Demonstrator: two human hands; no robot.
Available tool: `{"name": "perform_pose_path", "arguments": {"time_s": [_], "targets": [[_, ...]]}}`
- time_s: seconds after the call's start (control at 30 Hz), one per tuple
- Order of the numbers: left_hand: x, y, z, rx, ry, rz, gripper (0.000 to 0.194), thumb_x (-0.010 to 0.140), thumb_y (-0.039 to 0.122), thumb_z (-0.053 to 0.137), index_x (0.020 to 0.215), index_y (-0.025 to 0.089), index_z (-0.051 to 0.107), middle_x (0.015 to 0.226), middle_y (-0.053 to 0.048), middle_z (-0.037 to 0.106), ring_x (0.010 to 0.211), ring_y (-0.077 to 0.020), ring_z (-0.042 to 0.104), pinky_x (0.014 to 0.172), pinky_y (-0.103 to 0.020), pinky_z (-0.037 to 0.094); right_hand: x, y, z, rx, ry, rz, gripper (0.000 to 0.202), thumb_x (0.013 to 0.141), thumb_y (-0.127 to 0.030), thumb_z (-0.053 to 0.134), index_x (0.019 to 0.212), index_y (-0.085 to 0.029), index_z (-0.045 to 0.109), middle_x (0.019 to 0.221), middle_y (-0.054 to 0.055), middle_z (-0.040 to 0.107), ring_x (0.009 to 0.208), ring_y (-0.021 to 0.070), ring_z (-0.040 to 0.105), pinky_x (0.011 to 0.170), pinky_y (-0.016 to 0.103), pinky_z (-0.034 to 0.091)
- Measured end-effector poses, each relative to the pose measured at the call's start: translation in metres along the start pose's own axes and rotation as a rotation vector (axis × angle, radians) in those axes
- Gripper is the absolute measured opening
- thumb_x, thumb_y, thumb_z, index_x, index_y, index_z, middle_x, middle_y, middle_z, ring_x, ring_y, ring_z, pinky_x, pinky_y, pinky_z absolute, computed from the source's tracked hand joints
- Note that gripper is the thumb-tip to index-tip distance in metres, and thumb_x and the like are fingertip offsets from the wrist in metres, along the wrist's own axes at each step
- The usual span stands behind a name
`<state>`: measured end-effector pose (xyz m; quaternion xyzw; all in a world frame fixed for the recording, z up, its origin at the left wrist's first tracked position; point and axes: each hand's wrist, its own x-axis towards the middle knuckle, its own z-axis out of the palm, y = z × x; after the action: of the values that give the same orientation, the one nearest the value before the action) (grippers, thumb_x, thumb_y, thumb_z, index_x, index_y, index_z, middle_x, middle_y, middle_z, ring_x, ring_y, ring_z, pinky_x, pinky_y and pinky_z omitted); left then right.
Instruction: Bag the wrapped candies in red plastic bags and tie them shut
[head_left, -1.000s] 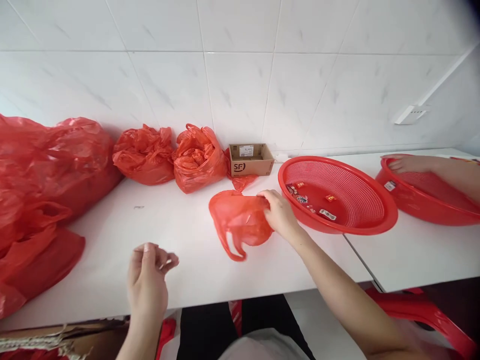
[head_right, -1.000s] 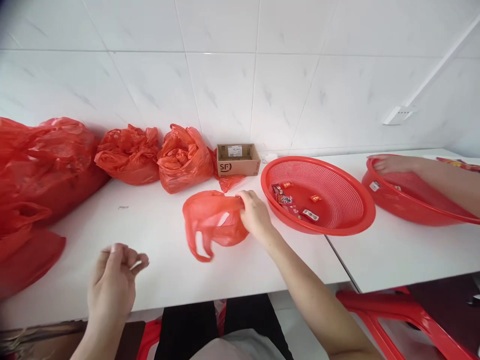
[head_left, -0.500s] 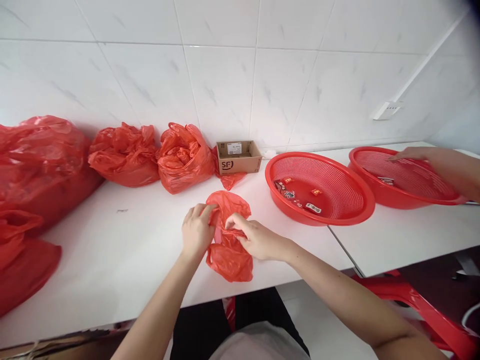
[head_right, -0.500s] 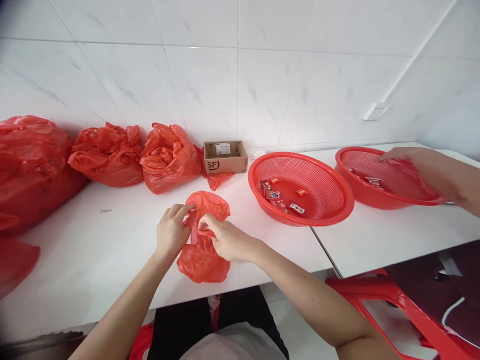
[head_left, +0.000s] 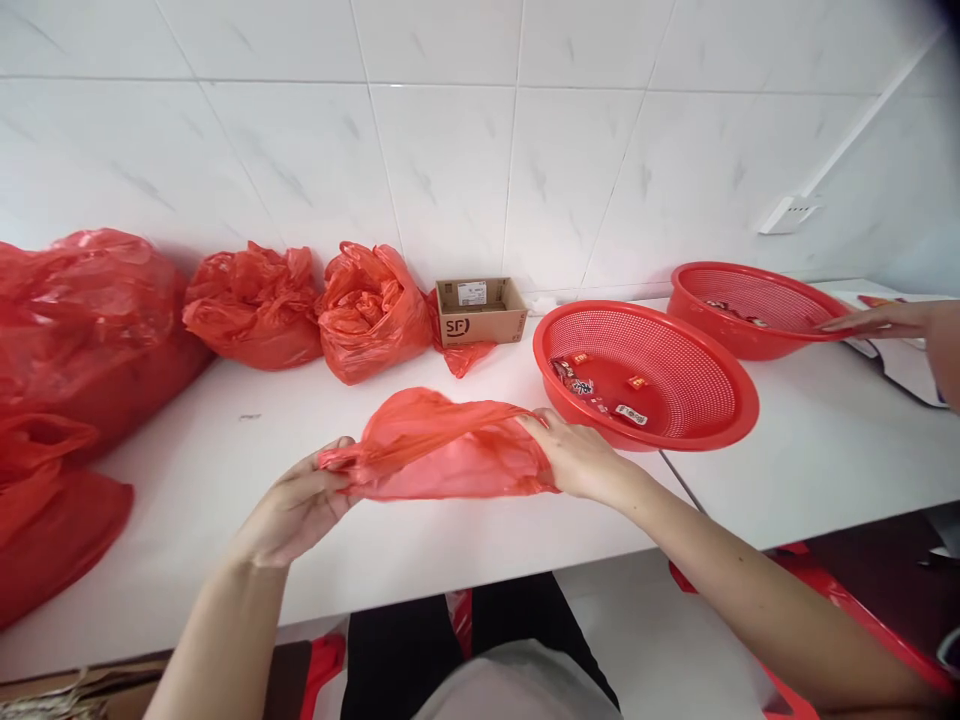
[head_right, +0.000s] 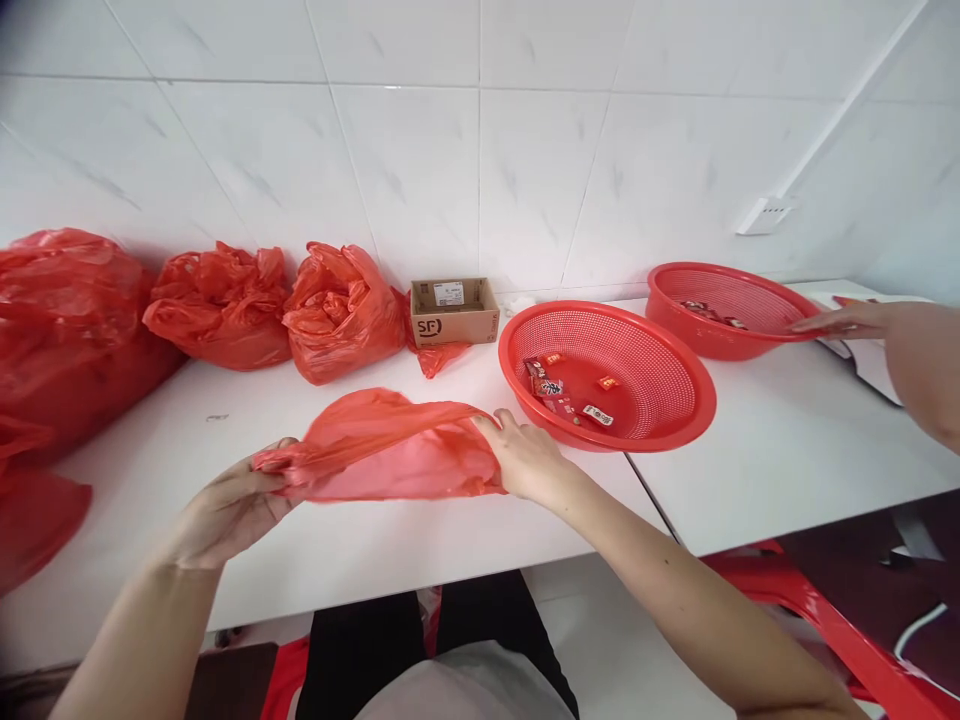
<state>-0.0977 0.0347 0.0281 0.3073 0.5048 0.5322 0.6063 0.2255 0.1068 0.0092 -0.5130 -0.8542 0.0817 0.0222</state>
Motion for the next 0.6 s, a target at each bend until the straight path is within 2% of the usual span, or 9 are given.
{"name": "perform_pose_path", "arguments": {"time_s": [0.1,0.17,0.23,0.3,0.33,0.4,0.5,0.57,0.6], "targets": [[-0.012,-0.006,-0.002,-0.248,0.158,-0.034,0.031,0.059,0.009,0.057,0.085,0.024,0.068,0.076,-0.002,0.065,0.059,-0.0134,0.059,0.053,-0.022,0.054,0.000,0.002,0.000,0.019,-0.025,-0.008,0.086,0.067,-0.014,0.070,0.145,-0.034,0.038,0.115,0.012,0.059,0.072,0.0219,0.064,0.055,0.028,0.036],[-0.017,-0.009,-0.006,-0.222,0.163,0.012,0.030,0.064,0.017,0.061,0.091,0.028,0.069,0.078,-0.002,0.066,0.061,-0.0144,0.060,0.053,-0.023,0.054,-0.001,0.008,-0.002,0.030,-0.038,0.016,0.084,0.069,-0.011,0.066,0.145,-0.036,0.040,0.109,0.010,0.062,0.071,0.0217,0.064,0.055,0.028,0.036],[-0.020,-0.012,-0.009,0.019,0.054,0.111,0.025,0.066,0.024,0.071,0.090,0.030,0.071,0.086,-0.004,0.067,0.074,-0.0179,0.063,0.062,-0.025,0.055,-0.004,0.016,-0.004,0.027,-0.065,0.038,0.083,0.070,-0.007,0.061,0.144,-0.037,0.041,0.104,0.008,0.065,0.072,0.0226,0.065,0.054,0.028,0.035],[-0.020,-0.016,-0.008,0.441,-0.050,0.216,0.019,0.065,0.028,0.077,0.083,0.030,0.075,0.099,-0.006,0.065,0.081,-0.0195,0.062,0.065,-0.024,0.053,-0.007,0.022,-0.005,0.026,-0.103,0.044,0.083,0.069,-0.006,0.060,0.144,-0.036,0.042,0.102,0.008,0.066,0.073,0.0237,0.065,0.054,0.029,0.035],[-0.020,-0.019,-0.006,0.658,-0.065,0.263,0.017,0.066,0.028,0.077,0.083,0.030,0.077,0.107,-0.006,0.063,0.080,-0.0186,0.062,0.064,-0.023,0.051,-0.009,0.024,-0.005,0.029,-0.122,0.041,0.083,0.067,-0.006,0.061,0.143,-0.035,0.044,0.102,0.008,0.067,0.073,0.0237,0.065,0.053,0.028,0.035],[-0.017,-0.024,0.001,0.979,-0.006,0.352,0.023,0.073,0.029,0.071,0.094,0.033,0.078,0.123,-0.006,0.058,0.072,-0.0161,0.060,0.058,-0.022,0.049,-0.014,0.025,-0.006,0.050,-0.150,0.034,0.081,0.063,-0.005,0.063,0.138,-0.033,0.051,0.100,0.007,0.068,0.071,0.0218,0.065,0.051,0.027,0.035],[-0.018,-0.028,0.016,1.112,0.086,0.466,0.047,0.078,0.024,0.062,0.122,0.040,0.067,0.147,-0.002,0.046,0.073,-0.0166,0.063,0.057,-0.023,0.049,-0.027,0.029,-0.020,0.184,-0.207,-0.045,0.077,0.064,-0.005,0.063,0.134,-0.039,0.055,0.101,0.004,0.069,0.071,0.0182,0.065,0.052,0.025,0.040],[-0.022,-0.025,0.023,1.091,0.029,0.473,0.051,0.079,0.025,0.061,0.128,0.042,0.062,0.156,0.000,0.036,0.068,-0.0147,0.064,0.052,-0.022,0.049,-0.043,0.042,-0.037,0.388,-0.189,-0.126,0.067,0.074,-0.016,0.065,0.134,-0.042,0.053,0.112,0.004,0.067,0.084,0.0191,0.067,0.061,0.027,0.047],[-0.025,-0.024,0.024,1.066,-0.023,0.456,0.051,0.079,0.027,0.063,0.128,0.041,0.062,0.158,0.001,0.032,0.065,-0.0136,0.064,0.050,-0.022,0.049,-0.052,0.053,-0.046,0.497,-0.097,-0.119,0.059,0.079,-0.026,0.065,0.135,-0.042,0.053,0.118,0.004,0.066,0.092,0.0202,0.066,0.067,0.030,0.050]]}}
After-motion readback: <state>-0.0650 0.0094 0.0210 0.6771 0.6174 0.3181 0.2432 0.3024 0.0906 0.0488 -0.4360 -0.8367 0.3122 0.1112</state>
